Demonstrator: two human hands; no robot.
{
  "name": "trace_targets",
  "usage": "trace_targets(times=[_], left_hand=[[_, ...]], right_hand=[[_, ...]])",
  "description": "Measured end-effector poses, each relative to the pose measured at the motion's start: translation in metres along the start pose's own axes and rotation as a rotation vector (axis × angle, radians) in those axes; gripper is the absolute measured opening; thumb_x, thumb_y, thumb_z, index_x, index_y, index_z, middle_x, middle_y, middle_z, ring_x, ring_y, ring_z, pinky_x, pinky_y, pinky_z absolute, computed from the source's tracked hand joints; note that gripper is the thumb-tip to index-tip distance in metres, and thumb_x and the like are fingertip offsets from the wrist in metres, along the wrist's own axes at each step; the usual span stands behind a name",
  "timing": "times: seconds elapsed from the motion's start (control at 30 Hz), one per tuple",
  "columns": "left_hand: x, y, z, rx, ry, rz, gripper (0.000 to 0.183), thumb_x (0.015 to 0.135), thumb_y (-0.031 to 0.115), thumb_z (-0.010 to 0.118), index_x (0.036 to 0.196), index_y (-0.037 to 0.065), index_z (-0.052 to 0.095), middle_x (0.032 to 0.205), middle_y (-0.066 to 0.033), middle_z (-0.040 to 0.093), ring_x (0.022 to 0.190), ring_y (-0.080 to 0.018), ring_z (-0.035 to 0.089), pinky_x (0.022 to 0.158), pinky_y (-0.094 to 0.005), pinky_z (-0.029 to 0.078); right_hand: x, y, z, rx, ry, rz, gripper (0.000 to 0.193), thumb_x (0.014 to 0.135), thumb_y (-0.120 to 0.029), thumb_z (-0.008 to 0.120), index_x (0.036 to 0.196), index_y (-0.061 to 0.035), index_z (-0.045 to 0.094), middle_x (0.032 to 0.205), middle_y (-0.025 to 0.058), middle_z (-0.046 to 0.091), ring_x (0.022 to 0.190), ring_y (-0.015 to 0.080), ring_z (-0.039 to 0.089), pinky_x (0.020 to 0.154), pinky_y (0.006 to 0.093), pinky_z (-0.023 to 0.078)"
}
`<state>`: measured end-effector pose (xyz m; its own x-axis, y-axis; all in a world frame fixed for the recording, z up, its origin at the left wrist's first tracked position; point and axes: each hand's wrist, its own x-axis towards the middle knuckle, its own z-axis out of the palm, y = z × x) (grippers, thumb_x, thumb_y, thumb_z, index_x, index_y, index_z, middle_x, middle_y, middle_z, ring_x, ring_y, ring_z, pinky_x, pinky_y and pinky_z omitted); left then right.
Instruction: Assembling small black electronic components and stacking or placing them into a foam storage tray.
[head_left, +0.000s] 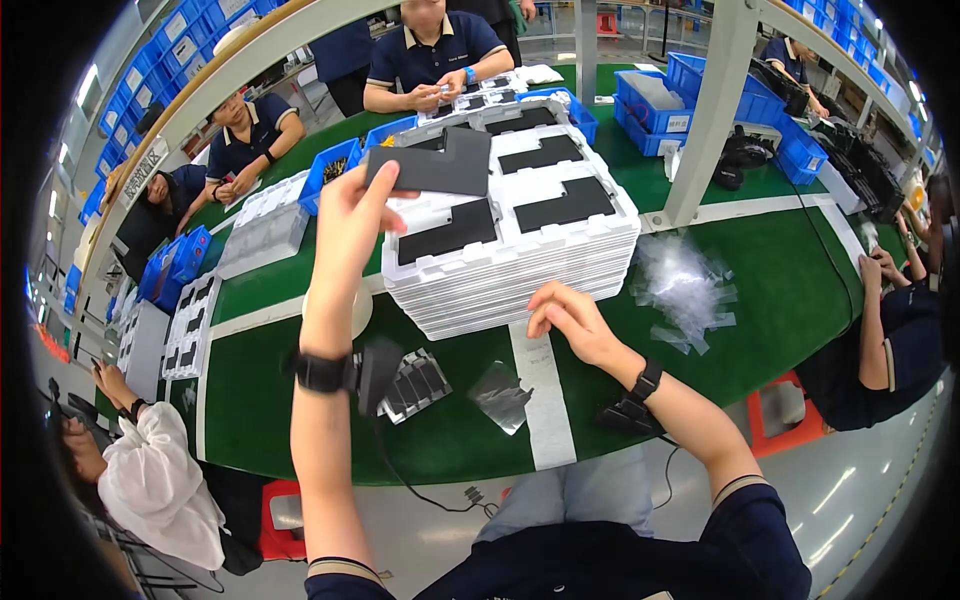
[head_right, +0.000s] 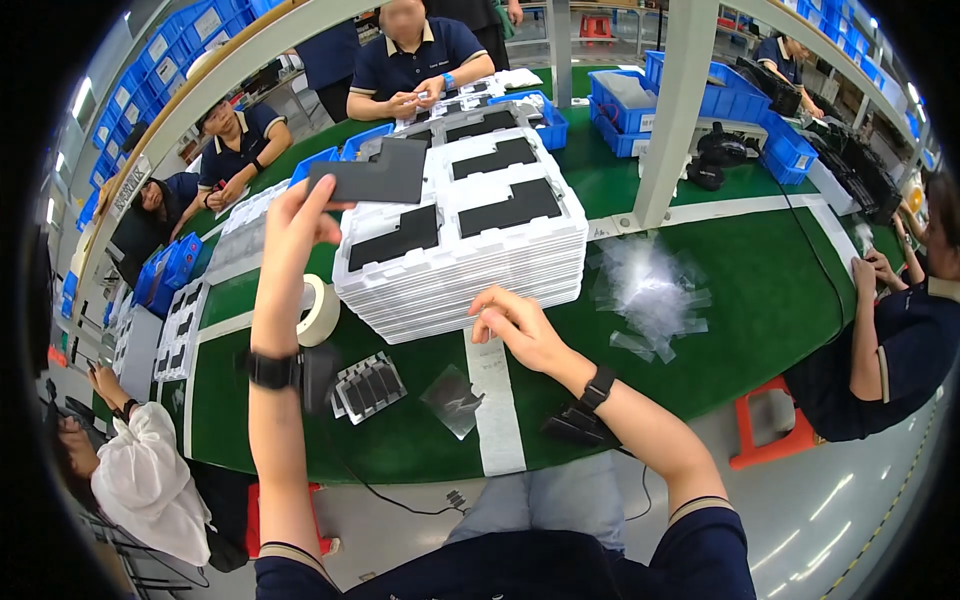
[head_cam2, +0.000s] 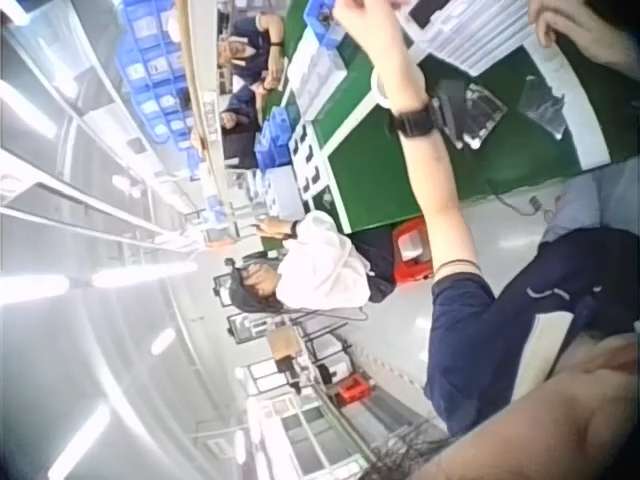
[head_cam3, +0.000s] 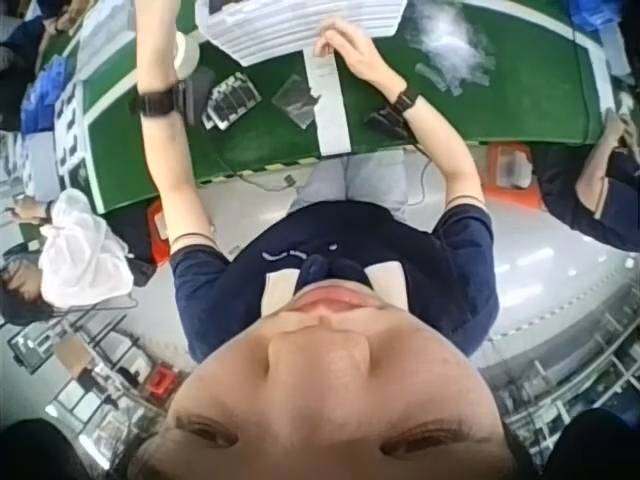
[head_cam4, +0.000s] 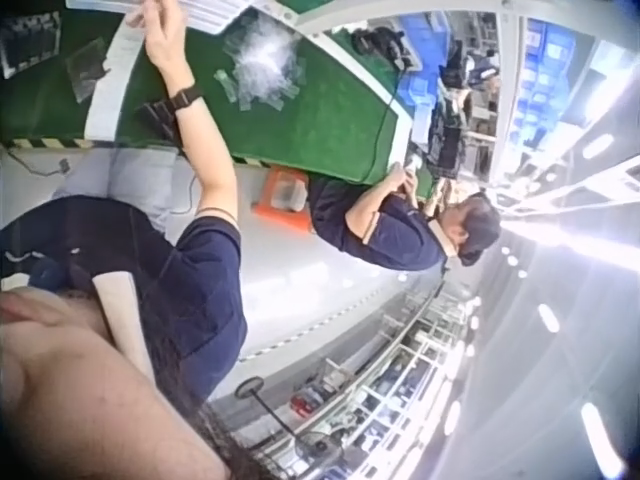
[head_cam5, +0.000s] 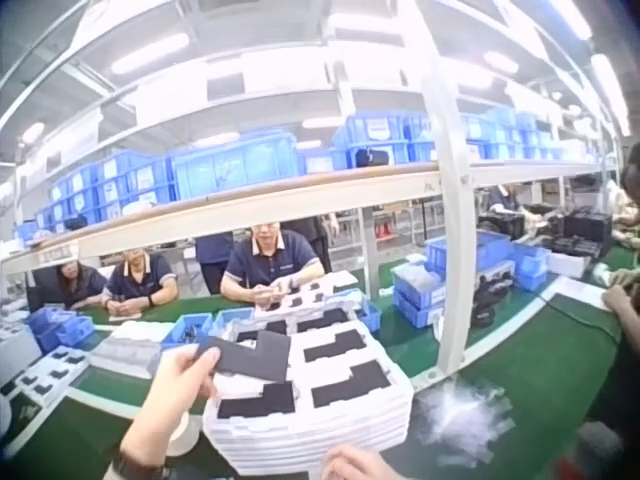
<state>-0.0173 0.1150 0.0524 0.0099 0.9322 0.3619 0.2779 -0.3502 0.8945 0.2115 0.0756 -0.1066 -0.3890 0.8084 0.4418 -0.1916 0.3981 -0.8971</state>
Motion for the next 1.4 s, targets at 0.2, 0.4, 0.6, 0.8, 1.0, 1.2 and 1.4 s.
trace_targets(times=[0.2, 0.4, 0.6, 0.8, 1.0, 1.2, 1.4], left_hand=[[0.05, -0.044, 0.005, 0.012, 0.018, -0.439, 0.035, 0.084, 0.036, 0.054, 0.094, 0.002, 0.056, 0.082, -0.0087, 0.065, 0.061, -0.0133, 0.056, 0.061, -0.0259, 0.046], [0.034, -0.037, 0.017, 0.949, 0.003, 0.3, 0.04, 0.084, 0.034, 0.052, 0.106, 0.001, 0.055, 0.101, -0.022, 0.056, 0.096, -0.0342, 0.052, 0.084, -0.0379, 0.04], [0.009, -0.037, 0.036, 0.993, -0.33, 0.171, 0.058, 0.084, 0.05, 0.042, 0.123, 0.008, 0.045, 0.128, -0.0186, 0.041, 0.12, -0.0317, 0.037, 0.099, -0.0487, 0.025], [0.01, -0.043, 0.036, 0.948, -0.324, 0.078, 0.063, 0.084, 0.054, 0.038, 0.128, 0.009, 0.039, 0.132, -0.0195, 0.036, 0.125, -0.0323, 0.031, 0.101, -0.0533, 0.018], [0.012, -0.038, 0.039, 1.022, -0.321, 0.091, 0.058, 0.087, 0.048, 0.038, 0.128, 0.007, 0.038, 0.13, -0.0178, 0.039, 0.123, -0.0308, 0.034, 0.101, -0.0421, 0.023], [0.022, -0.033, 0.028, 1.021, -0.37, 0.096, 0.058, 0.087, 0.047, 0.041, 0.123, 0.001, 0.043, 0.125, -0.0191, 0.043, 0.117, -0.0325, 0.04, 0.098, -0.0353, 0.03], [-0.057, 0.014, 0.051, 0.624, -0.308, 0.28, 0.018, 0.076, 0.013, 0.062, 0.088, 0.0, 0.058, 0.066, -0.0098, 0.057, 0.058, -0.0166, 0.055, 0.056, -0.0278, 0.044]], right_hand=[[0.004, 0.004, 0.002, -0.091, -0.06, 0.026, 0.015, 0.087, -0.011, 0.047, 0.084, 0.0012, 0.054, 0.059, 0.0049, 0.057, 0.055, 0.0087, 0.053, 0.053, 0.023, 0.044], [0.0, 0.007, -0.001, -0.204, -0.074, -0.026, 0.013, 0.084, -0.011, 0.052, 0.078, -0.0004, 0.055, 0.056, 0.0039, 0.055, 0.051, 0.0091, 0.053, 0.049, 0.0228, 0.041], [0.002, 0.007, 0.001, -0.235, -0.081, -0.019, 0.016, 0.085, -0.014, 0.052, 0.078, 0.0003, 0.056, 0.055, 0.006, 0.056, 0.049, 0.0107, 0.053, 0.048, 0.0236, 0.041], [0.001, 0.011, 0.0, -0.293, -0.101, -0.02, 0.016, 0.084, -0.015, 0.053, 0.077, -0.0015, 0.057, 0.051, 0.0056, 0.054, 0.044, 0.0126, 0.05, 0.044, 0.0255, 0.038], [0.001, 0.012, -0.002, -0.32, -0.104, -0.039, 0.017, 0.084, -0.016, 0.052, 0.074, -0.0027, 0.057, 0.051, 0.0054, 0.054, 0.043, 0.014, 0.049, 0.043, 0.0264, 0.037], [0.005, 0.006, 0.005, -0.396, -0.153, -0.061, 0.016, 0.083, -0.016, 0.053, 0.074, -0.0034, 0.056, 0.051, 0.0055, 0.054, 0.043, 0.0172, 0.05, 0.044, 0.0283, 0.039], [0.0, 0.011, -0.006, -0.411, -0.111, -0.034, 0.015, 0.082, -0.017, 0.054, 0.074, -0.0033, 0.056, 0.052, 0.0095, 0.052, 0.043, 0.0211, 0.051, 0.044, 0.0307, 0.038]])
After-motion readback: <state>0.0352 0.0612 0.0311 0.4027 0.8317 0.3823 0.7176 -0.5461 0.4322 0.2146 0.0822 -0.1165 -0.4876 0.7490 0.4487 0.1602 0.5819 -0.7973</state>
